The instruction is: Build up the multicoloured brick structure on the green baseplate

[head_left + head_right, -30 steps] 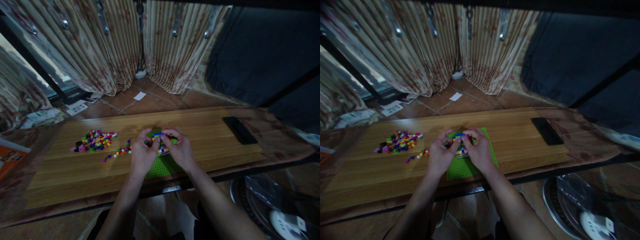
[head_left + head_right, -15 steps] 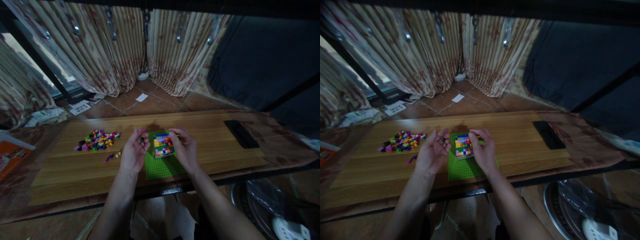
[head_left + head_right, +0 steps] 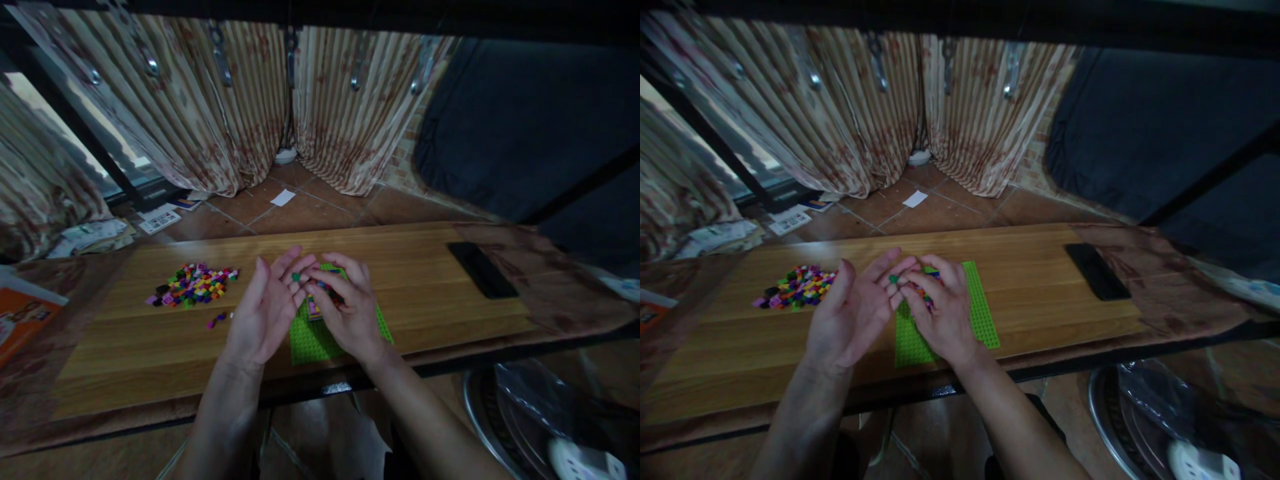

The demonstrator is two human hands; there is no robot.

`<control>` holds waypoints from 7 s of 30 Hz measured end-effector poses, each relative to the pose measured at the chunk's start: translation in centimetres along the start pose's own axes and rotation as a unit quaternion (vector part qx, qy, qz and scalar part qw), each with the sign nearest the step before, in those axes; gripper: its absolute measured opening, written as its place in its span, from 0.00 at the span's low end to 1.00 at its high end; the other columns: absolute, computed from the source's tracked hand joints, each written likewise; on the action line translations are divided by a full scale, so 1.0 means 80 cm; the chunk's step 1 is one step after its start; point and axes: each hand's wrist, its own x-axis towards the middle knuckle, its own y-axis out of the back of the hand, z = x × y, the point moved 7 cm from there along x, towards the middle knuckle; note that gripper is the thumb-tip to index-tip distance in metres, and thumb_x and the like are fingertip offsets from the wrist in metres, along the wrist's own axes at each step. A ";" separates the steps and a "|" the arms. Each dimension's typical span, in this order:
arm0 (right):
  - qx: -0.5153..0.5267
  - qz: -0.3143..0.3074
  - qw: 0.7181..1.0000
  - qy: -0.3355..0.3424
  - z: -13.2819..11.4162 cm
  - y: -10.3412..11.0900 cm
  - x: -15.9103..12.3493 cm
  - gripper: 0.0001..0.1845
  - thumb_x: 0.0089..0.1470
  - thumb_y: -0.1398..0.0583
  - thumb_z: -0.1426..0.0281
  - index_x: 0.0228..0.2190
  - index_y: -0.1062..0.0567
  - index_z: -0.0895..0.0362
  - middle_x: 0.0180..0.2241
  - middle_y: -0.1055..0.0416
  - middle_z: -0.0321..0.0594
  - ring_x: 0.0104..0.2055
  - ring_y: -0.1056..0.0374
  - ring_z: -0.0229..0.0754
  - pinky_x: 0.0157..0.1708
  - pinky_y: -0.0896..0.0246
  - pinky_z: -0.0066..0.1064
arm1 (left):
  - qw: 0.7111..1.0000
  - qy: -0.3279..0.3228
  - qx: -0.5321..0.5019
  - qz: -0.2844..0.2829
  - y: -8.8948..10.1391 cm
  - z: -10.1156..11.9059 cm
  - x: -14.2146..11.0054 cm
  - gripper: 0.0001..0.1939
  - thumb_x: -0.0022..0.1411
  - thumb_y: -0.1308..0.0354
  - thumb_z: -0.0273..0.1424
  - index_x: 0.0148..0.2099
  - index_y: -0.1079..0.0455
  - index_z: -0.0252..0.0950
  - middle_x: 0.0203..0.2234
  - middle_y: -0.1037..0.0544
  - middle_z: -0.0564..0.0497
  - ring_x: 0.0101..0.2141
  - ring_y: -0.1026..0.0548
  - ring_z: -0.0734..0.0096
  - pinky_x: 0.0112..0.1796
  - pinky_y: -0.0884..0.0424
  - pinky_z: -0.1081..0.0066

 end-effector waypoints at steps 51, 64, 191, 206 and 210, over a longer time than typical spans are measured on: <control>0.350 -0.001 0.846 -0.403 0.088 -0.036 -0.033 0.09 0.35 0.31 0.68 0.23 0.24 0.54 0.38 0.25 0.36 0.33 0.29 0.40 0.31 0.32 0.32 | 0.848 -0.175 0.433 0.250 0.122 0.054 0.007 0.11 0.47 0.36 0.31 0.36 0.24 0.35 0.31 0.21 0.49 0.33 0.25 0.67 0.39 0.31 0.69; 0.313 0.080 0.897 -0.301 0.093 -0.002 -0.017 0.04 0.46 0.34 0.68 0.29 0.22 0.50 0.35 0.24 0.35 0.41 0.29 0.41 0.42 0.35 0.37 | 0.652 -0.143 0.737 0.101 0.085 0.018 -0.005 0.05 0.51 0.40 0.27 0.31 0.25 0.42 0.32 0.23 0.47 0.37 0.27 0.57 0.46 0.35 0.62; 0.180 0.004 0.947 -0.266 0.079 -0.028 -0.012 0.02 0.46 0.37 0.71 0.25 0.22 0.53 0.33 0.28 0.38 0.41 0.31 0.42 0.44 0.37 0.37 | 0.942 -0.052 0.261 0.206 0.058 -0.043 0.021 0.17 0.44 0.32 0.35 0.35 0.32 0.33 0.17 0.34 0.62 0.15 0.41 0.84 0.20 0.45 0.78; 0.182 0.066 0.956 -0.219 0.077 -0.005 -0.011 0.04 0.52 0.38 0.67 0.30 0.22 0.51 0.37 0.26 0.37 0.44 0.31 0.43 0.48 0.38 0.40 | 0.968 -0.066 0.099 0.223 0.073 -0.019 0.013 0.14 0.47 0.35 0.30 0.37 0.29 0.32 0.29 0.23 0.51 0.29 0.25 0.77 0.33 0.31 0.75; 0.109 0.033 0.983 -0.142 0.047 -0.003 -0.007 0.05 0.54 0.39 0.69 0.34 0.22 0.50 0.41 0.27 0.38 0.47 0.32 0.44 0.50 0.39 0.42 | 0.978 -0.052 0.086 0.182 0.067 -0.013 0.010 0.15 0.48 0.38 0.24 0.41 0.29 0.31 0.33 0.20 0.47 0.36 0.22 0.71 0.42 0.29 0.69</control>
